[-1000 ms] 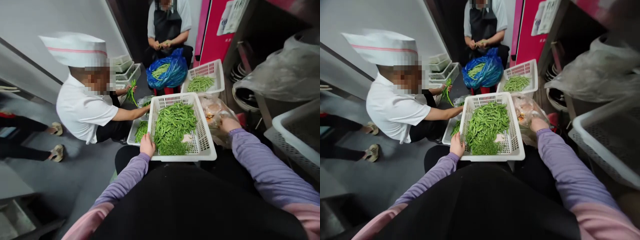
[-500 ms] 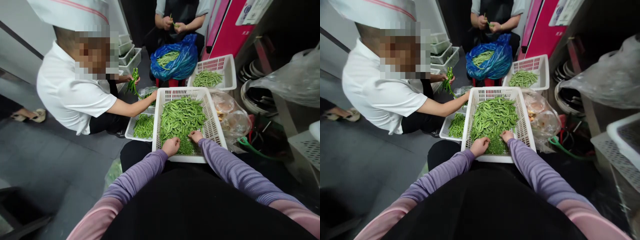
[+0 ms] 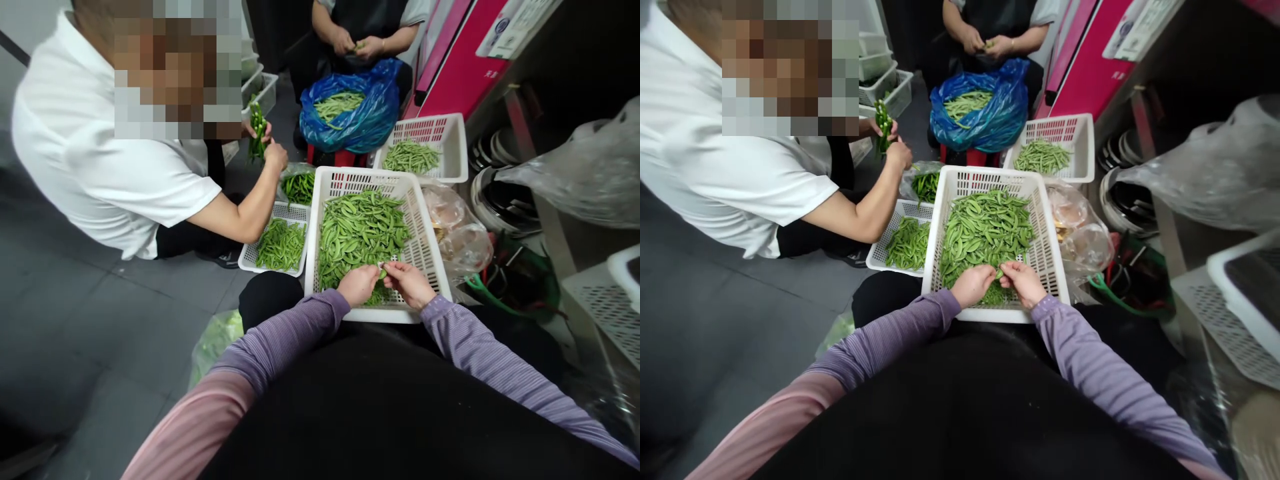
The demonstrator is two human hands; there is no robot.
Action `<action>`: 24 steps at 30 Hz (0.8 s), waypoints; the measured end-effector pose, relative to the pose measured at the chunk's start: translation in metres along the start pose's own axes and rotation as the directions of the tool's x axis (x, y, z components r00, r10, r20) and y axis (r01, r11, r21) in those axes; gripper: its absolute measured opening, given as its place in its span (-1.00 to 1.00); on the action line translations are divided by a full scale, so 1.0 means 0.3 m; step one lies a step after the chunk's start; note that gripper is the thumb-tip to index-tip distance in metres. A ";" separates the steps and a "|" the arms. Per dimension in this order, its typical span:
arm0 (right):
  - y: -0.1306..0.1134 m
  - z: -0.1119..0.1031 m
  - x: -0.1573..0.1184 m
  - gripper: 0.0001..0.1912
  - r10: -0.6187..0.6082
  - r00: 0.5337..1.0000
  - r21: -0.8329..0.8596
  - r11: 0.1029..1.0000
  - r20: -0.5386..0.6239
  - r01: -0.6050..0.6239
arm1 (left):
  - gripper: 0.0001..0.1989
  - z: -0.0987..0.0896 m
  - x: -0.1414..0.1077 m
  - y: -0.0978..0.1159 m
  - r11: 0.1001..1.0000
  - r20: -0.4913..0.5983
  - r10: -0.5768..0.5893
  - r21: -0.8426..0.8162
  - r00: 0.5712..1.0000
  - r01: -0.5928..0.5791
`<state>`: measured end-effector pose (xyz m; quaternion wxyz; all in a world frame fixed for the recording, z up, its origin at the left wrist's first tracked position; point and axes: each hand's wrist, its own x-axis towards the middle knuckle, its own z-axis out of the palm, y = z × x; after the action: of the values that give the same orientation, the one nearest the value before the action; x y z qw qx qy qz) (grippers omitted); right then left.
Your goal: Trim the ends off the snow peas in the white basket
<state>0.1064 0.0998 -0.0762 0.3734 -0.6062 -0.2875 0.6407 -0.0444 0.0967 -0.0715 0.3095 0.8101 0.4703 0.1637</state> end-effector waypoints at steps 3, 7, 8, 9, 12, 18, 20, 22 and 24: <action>-0.002 0.013 -0.029 -0.89 0.081 0.996 0.123 0.990 -0.041 -0.076 | -0.79 0.012 -0.013 0.003 0.998 -0.046 0.066 0.012 0.997 -0.066; -0.005 0.017 -0.050 -0.86 0.127 0.991 0.166 0.979 -0.033 -0.119 | -0.82 0.022 -0.031 0.007 0.991 -0.061 0.130 0.023 0.990 -0.129; -0.007 0.016 -0.056 -0.85 0.144 0.989 0.164 0.977 -0.017 -0.139 | -0.82 0.022 -0.033 0.008 0.988 -0.054 0.156 0.022 0.986 -0.155; -0.010 0.014 -0.063 -0.85 0.163 0.986 0.155 0.974 0.017 -0.164 | -0.82 0.020 -0.033 0.006 0.984 -0.050 0.177 0.015 0.983 -0.176; -0.020 -0.004 -0.088 -0.92 0.204 0.955 0.096 0.969 0.216 -0.229 | -0.85 0.003 -0.017 -0.013 0.996 -0.082 0.080 -0.023 0.993 -0.082; -0.023 -0.058 -0.107 -0.91 0.234 0.915 0.007 0.968 0.329 -0.250 | -0.79 -0.033 -0.008 -0.037 0.988 -0.133 -0.155 0.000 0.979 0.156; -0.015 -0.060 -0.104 -0.92 0.243 0.924 -0.060 0.970 0.294 -0.236 | -0.70 -0.030 -0.030 -0.014 0.998 -0.073 0.004 0.062 0.997 0.001; -0.011 -0.052 -0.102 -0.91 0.221 0.935 -0.163 0.970 0.277 -0.181 | -0.67 -0.024 -0.053 0.014 0.981 0.049 0.124 0.142 0.991 -0.129; -0.015 -0.040 -0.105 -0.86 0.178 0.938 -0.322 0.944 0.297 -0.076 | -0.69 -0.019 -0.066 0.033 0.954 0.202 0.154 0.226 0.967 -0.199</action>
<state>0.1183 0.0752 -0.0561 0.1804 -0.5612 -0.4001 0.7017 -0.0511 0.0779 -0.0600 0.2331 0.8924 0.3821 0.0569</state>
